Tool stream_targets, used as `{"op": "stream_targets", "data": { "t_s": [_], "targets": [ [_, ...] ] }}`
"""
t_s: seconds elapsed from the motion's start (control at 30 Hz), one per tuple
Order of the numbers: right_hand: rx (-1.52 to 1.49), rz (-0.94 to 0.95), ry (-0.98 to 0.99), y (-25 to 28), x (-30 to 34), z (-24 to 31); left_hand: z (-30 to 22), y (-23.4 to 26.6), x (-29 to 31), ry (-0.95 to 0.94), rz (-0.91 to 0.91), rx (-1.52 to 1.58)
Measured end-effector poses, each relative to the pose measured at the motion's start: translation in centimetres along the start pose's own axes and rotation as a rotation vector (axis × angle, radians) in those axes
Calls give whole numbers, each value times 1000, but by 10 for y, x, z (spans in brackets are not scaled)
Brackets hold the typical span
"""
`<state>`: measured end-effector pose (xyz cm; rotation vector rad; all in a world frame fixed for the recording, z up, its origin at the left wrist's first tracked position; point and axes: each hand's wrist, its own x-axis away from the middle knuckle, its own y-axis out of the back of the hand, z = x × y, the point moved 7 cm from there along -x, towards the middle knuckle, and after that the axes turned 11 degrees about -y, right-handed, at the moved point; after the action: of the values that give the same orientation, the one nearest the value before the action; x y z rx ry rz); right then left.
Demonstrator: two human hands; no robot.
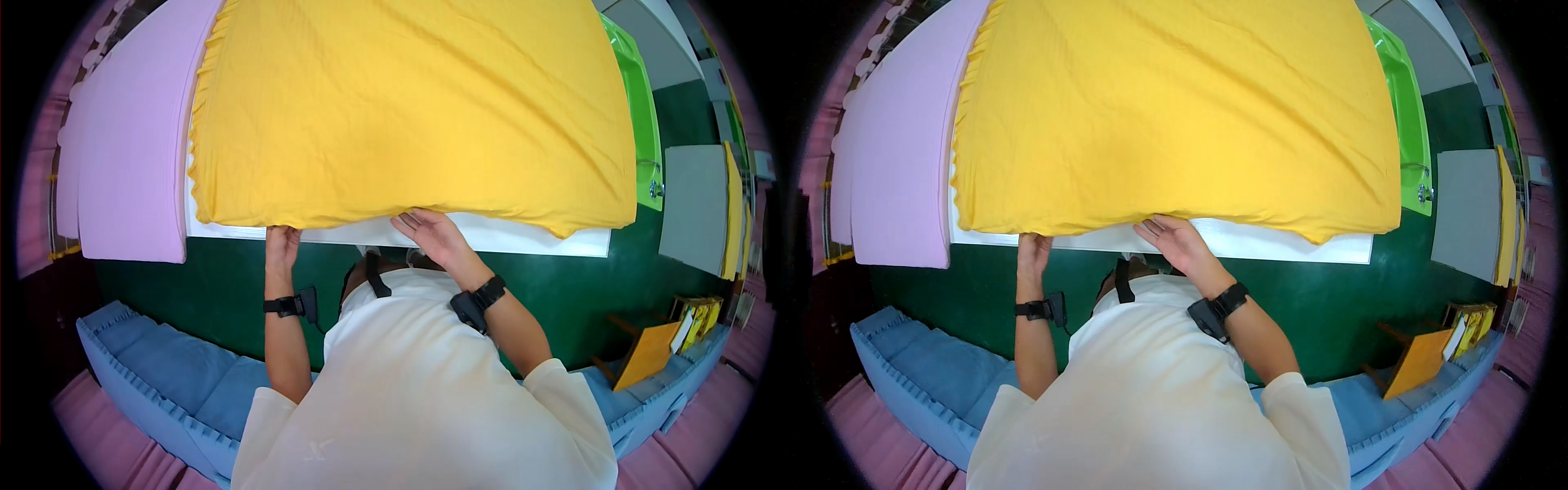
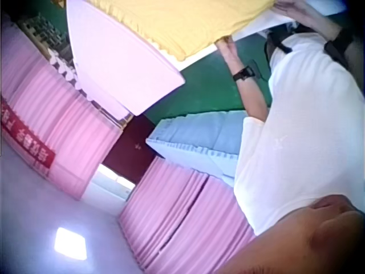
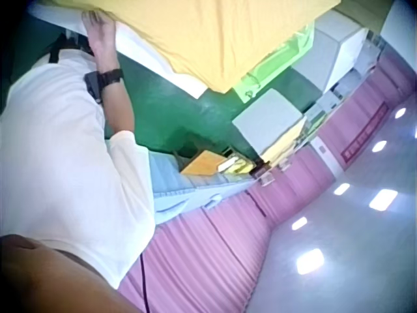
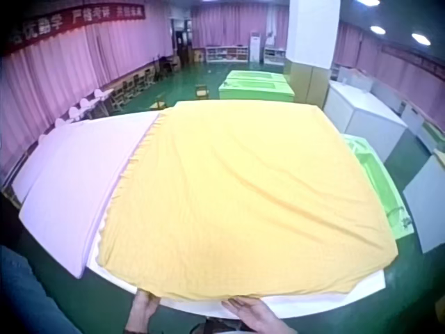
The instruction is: Straightening and adjusting a yellow cloth on a white padded surface.
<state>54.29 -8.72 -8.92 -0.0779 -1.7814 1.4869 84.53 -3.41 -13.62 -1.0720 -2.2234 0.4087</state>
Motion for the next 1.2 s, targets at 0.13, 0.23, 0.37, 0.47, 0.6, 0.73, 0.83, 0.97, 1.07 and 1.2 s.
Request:
{"op": "stream_targets", "data": {
  "t_s": [0.13,0.23,0.37,0.47,0.6,0.73,0.83,0.97,1.07,1.2],
  "targets": [
    [29,38,-48,-9,-24,-10,1,-1,-6,-2,118,-223],
    [48,41,44,-16,-27,-6,-4,-10,-12,-140,70,-296],
    [-21,6,142,-26,-23,-4,-7,-9,-30,-252,36,-212],
    [-6,-48,170,-25,-26,-2,-5,-5,-57,-294,-68,-104],
    [20,-93,221,-21,-29,-3,9,-28,-64,-6,30,162],
    [32,-189,239,-3,-32,-6,13,-34,-62,50,20,255],
    [83,-379,87,19,-32,-7,9,-23,-75,-4,59,225],
    [106,-201,-29,-9,-30,-17,6,-5,-78,-7,85,66],
    [74,-27,110,-29,-25,-10,-3,-26,-51,56,139,268],
    [-57,38,64,-50,-22,-20,-10,-7,-29,89,138,92]
  ]
}}
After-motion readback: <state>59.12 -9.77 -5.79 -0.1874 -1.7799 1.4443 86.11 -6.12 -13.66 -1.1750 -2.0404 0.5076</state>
